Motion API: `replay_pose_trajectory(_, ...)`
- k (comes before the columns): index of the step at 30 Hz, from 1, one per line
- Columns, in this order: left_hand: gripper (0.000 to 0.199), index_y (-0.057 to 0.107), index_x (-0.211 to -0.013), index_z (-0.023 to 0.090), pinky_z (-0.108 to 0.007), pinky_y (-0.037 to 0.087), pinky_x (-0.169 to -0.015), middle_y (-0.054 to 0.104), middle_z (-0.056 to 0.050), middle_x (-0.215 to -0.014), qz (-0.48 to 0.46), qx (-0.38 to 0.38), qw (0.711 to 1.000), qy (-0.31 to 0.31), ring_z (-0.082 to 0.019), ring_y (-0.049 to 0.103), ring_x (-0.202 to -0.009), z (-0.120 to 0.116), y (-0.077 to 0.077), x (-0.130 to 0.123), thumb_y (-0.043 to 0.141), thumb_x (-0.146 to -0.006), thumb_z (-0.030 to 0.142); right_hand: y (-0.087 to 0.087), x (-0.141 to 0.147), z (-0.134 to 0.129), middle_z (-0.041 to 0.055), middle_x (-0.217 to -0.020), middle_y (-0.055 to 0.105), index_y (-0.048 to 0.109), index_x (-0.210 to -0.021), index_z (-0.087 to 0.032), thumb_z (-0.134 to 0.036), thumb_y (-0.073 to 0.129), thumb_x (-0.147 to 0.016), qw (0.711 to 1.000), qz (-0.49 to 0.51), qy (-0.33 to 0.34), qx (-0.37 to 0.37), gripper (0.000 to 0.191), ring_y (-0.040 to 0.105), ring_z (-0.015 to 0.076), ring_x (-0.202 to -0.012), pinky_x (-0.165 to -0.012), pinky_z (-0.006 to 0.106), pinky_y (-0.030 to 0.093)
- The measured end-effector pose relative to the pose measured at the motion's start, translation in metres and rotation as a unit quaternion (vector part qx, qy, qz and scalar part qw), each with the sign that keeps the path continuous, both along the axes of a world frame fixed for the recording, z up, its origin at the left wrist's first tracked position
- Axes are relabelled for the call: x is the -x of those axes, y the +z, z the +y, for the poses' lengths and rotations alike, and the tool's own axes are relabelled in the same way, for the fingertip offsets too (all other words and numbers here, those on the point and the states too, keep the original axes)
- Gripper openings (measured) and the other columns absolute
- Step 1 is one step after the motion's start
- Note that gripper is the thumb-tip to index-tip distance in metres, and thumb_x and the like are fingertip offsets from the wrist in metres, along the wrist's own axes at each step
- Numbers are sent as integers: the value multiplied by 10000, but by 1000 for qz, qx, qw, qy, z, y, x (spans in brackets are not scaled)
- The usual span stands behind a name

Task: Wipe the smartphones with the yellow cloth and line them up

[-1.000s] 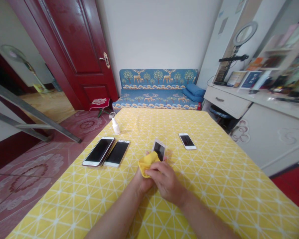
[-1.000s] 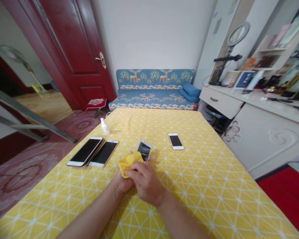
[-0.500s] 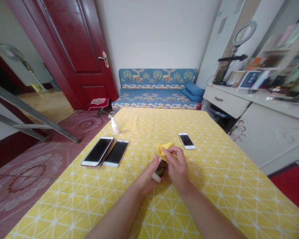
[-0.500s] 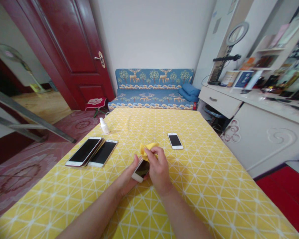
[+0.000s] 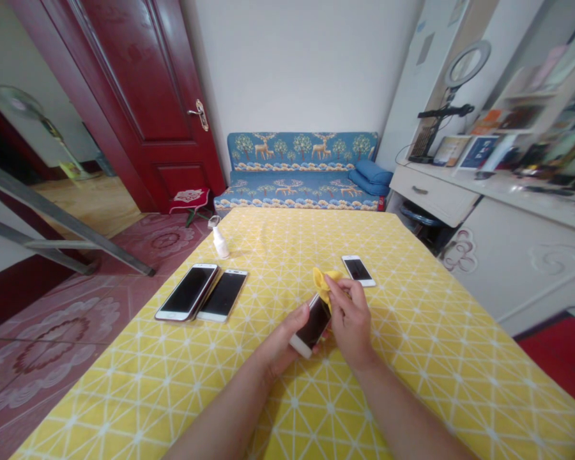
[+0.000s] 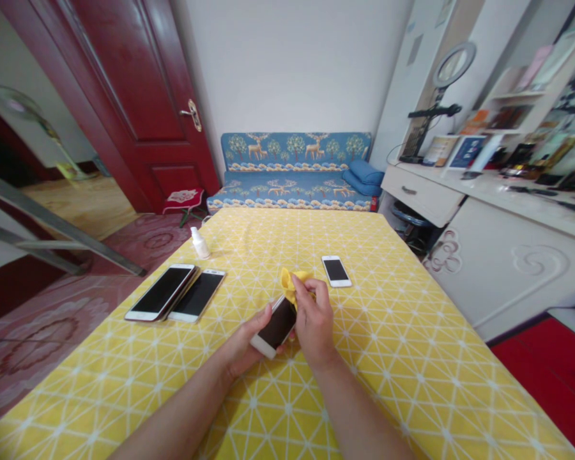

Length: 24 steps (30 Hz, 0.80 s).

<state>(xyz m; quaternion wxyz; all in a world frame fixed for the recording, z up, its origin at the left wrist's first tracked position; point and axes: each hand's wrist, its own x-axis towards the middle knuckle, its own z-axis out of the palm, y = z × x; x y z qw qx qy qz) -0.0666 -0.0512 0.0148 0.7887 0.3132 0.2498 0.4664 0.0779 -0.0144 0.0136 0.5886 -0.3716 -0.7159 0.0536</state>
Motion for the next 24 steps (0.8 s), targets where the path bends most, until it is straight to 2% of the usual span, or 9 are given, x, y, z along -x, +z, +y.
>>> replay_pose_trajectory(4,449,607,-1151,134,-250,454,-575,642,-127,-980,-12,5,1000,-10,-185,608,-803,0,2,0,533,-863,472,-3,-3,4,58,-1003,490,553,-1293,-292,-76,435,-909,1000,6,-18,3,456,535,167,-951,-802,325,491)
replay_pose_trajectory(8,488,599,-1181,111,-318,506,-690,660,-164,-1027,-27,25,999,-4,-225,620,-898,1,4,0,474,-891,483,-9,-7,7,60,-984,501,578,-1262,-262,-100,419,-919,999,8,-36,31,411,545,162,-877,-713,303,493)
replay_pose_trajectory(11,453,617,-1152,122,-379,505,-800,661,-154,-1068,-38,40,998,22,-244,614,-968,2,5,-1,482,-893,468,-10,-7,5,68,-958,530,582,-1251,-222,-96,410,-913,998,-42,-32,38,400,541,169,-824,-681,315,478)
replay_pose_trajectory(13,412,641,-1098,134,-359,501,-820,675,-128,-1043,-36,45,997,60,-230,626,-947,2,6,-3,512,-881,460,-7,-3,1,76,-937,555,581,-1248,-198,-92,413,-906,995,-96,-25,26,395,533,186,-820,-699,344,464)
replay_pose_trajectory(18,459,671,-957,89,-269,503,-795,692,-115,-890,-57,67,989,119,-191,647,-861,6,10,-2,463,-894,494,1,20,-20,78,-874,586,606,-1190,-170,-102,415,-912,982,-184,50,6,345,519,194,-797,-710,355,433)
replay_pose_trajectory(21,533,664,-826,84,-251,517,-686,670,-94,-733,-94,109,978,148,-163,638,-687,9,13,3,398,-901,540,4,31,-31,74,-870,595,618,-1147,-169,-103,409,-917,971,-212,106,-7,318,520,188,-797,-700,346,415)
replay_pose_trajectory(24,570,661,-827,57,-255,517,-620,657,-100,-679,-109,141,971,156,-163,623,-615,13,14,9,348,-921,524,3,34,-34,61,-864,600,636,-1099,-183,-124,422,-924,966,-226,125,-13,283,515,184,-798,-704,344,396)
